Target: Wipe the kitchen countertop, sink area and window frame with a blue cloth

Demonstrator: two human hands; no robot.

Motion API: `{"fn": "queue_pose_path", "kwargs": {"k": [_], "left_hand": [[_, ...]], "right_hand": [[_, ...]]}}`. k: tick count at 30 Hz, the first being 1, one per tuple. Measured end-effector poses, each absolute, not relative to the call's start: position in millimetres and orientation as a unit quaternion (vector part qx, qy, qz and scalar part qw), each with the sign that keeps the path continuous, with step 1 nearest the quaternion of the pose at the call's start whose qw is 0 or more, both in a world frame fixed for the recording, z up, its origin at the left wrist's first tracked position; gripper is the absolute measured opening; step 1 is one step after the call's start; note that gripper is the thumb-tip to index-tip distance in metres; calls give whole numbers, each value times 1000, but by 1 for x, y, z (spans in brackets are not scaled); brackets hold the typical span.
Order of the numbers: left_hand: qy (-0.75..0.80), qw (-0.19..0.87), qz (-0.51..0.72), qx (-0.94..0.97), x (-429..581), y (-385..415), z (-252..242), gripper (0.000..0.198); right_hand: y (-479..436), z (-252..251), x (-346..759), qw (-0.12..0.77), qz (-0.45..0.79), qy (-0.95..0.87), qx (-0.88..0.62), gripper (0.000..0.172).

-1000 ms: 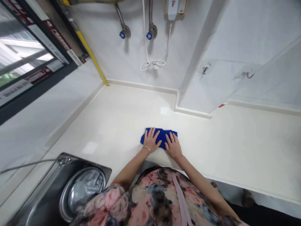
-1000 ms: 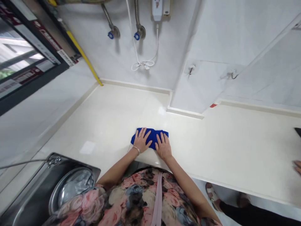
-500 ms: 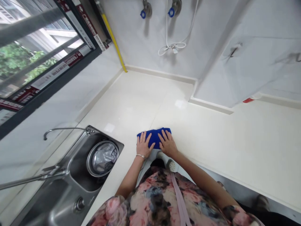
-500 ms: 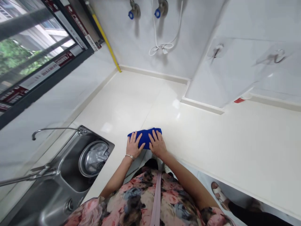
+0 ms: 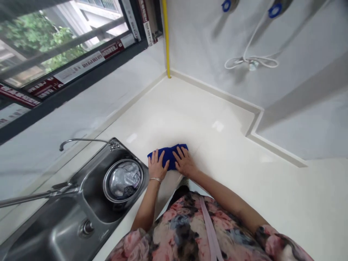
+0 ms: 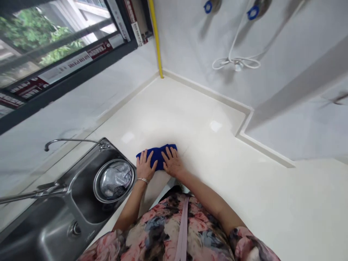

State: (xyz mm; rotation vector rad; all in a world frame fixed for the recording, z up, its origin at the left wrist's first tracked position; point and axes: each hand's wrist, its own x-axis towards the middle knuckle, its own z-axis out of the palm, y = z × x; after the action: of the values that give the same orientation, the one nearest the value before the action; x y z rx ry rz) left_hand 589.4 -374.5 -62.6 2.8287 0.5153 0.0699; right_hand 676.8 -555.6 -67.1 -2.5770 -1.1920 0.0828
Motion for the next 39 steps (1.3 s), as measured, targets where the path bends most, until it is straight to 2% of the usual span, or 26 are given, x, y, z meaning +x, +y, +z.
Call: {"fn": "queue_pose_path", "kwargs": {"k": [6,12,19,29,35,39], "left_hand": [[242,131,39,961,635,-323,-60,64],[243,134,14,961,711,-273,-49,64],[207,147,-14,967,821,-232,-48,64],[120,167,26,978,941,-190,-74,64],[174,161,30,971,945,-198,-70,65],[193,151,40,969,909,-237,-60,64]], "right_hand": [[-487,-56,737,127,78,-452,-879,63],[-444,-47,798,115,100,-428,-891,62],[-413,-64,879,169,68,-383,-906,64],[-394,-77,975,183,15,-355,-917,70],[-385,-74,984,147,44,-344,-926,67],[-415,-68,949,174,43,-329,-927,62]]}}
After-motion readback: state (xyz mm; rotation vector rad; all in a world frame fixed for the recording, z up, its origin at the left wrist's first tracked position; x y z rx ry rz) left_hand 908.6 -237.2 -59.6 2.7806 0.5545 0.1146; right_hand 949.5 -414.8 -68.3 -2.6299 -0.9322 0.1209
